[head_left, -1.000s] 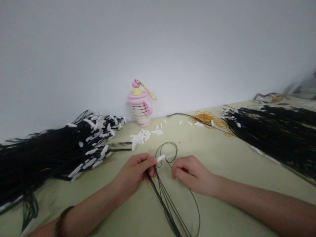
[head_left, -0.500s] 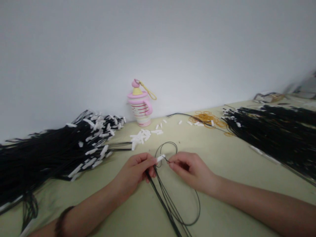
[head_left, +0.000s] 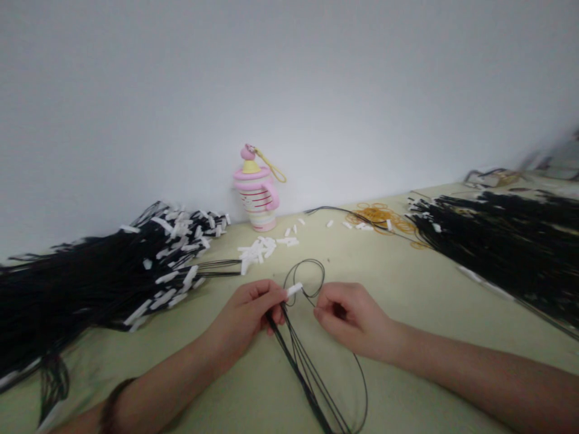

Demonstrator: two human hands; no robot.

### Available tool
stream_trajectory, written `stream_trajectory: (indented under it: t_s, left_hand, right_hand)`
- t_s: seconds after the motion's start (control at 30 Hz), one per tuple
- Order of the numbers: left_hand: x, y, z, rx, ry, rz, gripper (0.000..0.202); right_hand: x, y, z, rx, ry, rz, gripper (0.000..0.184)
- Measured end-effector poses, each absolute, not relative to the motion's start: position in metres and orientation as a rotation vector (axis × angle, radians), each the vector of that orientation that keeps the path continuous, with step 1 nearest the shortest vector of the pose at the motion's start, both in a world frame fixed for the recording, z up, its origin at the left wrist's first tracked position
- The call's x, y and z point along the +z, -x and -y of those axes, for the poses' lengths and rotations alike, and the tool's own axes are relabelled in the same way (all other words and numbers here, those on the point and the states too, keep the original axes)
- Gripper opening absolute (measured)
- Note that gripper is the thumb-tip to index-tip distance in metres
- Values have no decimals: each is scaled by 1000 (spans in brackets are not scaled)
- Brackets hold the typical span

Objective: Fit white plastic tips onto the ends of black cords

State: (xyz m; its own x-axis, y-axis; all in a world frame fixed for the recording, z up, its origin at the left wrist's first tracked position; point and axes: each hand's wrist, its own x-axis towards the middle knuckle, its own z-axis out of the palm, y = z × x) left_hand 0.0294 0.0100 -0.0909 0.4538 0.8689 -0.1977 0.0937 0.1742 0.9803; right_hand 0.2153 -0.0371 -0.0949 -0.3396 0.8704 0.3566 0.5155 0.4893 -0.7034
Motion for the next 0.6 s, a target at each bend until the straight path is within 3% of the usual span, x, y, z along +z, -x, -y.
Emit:
stream_trajectory:
  t_s: [0.6]
  left_hand:
    - [-91,-28,-9,697,-1310,-969,23]
  right_hand:
    - [-94,-215,38,581,1149,2069,13]
